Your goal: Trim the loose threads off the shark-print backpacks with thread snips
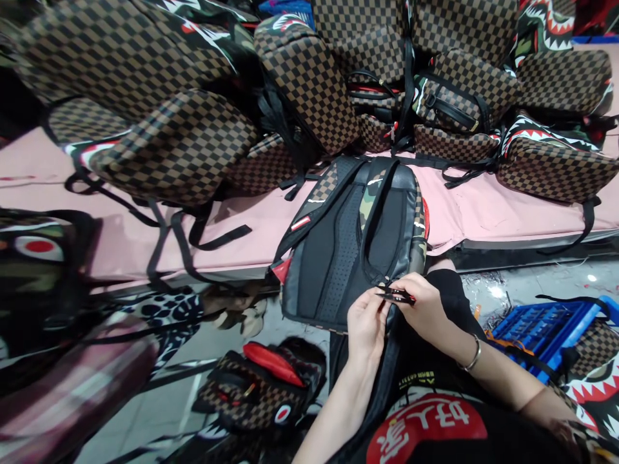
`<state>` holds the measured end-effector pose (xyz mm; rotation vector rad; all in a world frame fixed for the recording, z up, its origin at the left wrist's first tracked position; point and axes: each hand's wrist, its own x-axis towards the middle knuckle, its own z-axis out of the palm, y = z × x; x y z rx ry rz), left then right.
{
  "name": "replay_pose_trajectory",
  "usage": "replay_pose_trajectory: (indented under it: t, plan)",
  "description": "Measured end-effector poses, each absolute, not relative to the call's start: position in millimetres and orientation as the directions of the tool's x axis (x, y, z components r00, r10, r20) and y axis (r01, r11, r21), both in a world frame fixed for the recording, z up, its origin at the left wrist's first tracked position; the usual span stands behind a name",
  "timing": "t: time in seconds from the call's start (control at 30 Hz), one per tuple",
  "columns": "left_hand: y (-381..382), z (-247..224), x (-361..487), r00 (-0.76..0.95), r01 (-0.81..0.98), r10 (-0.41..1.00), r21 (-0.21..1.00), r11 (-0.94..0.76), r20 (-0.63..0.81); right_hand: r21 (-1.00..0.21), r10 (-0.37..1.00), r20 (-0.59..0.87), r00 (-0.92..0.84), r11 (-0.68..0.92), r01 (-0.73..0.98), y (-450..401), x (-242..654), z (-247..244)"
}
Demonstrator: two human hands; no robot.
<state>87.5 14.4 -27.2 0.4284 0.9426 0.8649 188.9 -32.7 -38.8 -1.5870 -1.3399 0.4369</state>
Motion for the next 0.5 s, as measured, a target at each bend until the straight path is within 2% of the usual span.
replay_pose_trajectory:
  t: [0.13,0.23,0.4,0.5]
  plan:
    - [14,-29,86,0.314,-0.410,0.786,0.671,0.618,-0.532,-0.827,0.907,0.279,0.316,0.060,0.560,-28,191,-37]
    - [14,-34,83,0.328,-0.374,0.796,0.704,0.604,-0.509,-0.848,0.952,0.187,0.244,0.031,0.529,-18,200,-35]
    - [13,-44,80,0.203,-0.223,0.933,0.913,0.341,-0.299,-0.949,0.998,-0.058,0.027,-0.064,0.310,-2,223,-29]
    - [17,-46,79,0.169,-0.108,0.956,0.960,0.258,-0.238,-0.975,0.985,-0.158,-0.070,-0.145,0.167,3,233,-28]
